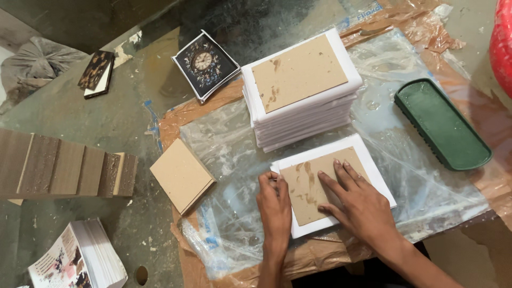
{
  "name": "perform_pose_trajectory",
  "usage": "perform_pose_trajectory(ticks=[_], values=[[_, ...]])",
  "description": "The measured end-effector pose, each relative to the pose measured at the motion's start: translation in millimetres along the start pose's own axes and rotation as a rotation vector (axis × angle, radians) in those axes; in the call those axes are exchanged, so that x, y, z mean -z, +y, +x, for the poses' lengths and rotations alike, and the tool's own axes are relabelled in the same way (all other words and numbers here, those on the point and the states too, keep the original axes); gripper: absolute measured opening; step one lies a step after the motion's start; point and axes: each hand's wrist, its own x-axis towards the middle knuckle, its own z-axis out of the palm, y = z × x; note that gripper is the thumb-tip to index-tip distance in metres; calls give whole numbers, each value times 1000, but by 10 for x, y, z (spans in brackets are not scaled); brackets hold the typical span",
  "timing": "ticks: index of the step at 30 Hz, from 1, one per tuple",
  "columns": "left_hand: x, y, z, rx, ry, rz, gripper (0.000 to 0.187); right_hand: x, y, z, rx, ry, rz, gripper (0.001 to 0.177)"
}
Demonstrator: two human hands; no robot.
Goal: The person repeatedly applies a white liquid to the edges of white boards using a green brush, then places a brown cardboard cover on top and presses it down. This process is repeated for multiple boards, stacking the finished items.
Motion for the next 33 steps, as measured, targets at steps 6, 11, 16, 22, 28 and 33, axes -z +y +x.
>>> perform_pose_trajectory(ticks=[6,11,16,22,28,33], values=[[121,38,-283,-161,-337,-73,84,-49,37,-110,-19,148,220,69],[97,35,-260,14,-256,-261,97,-335,-133,-764,-211,23,881,45],[245,-164,-97,222,-313,-683,102,-548,36,-864,-642,-105,1885,56],[385,-206,-48,187,-508,-598,100,6,604,-227,-709,-249,1434,67],[424,88,121,47,-576,-361,104,263,811,301,-330,-346,1256,111],[435,717,621,-38,-300,197,96,706,837,1099,-343,-254,900,107]])
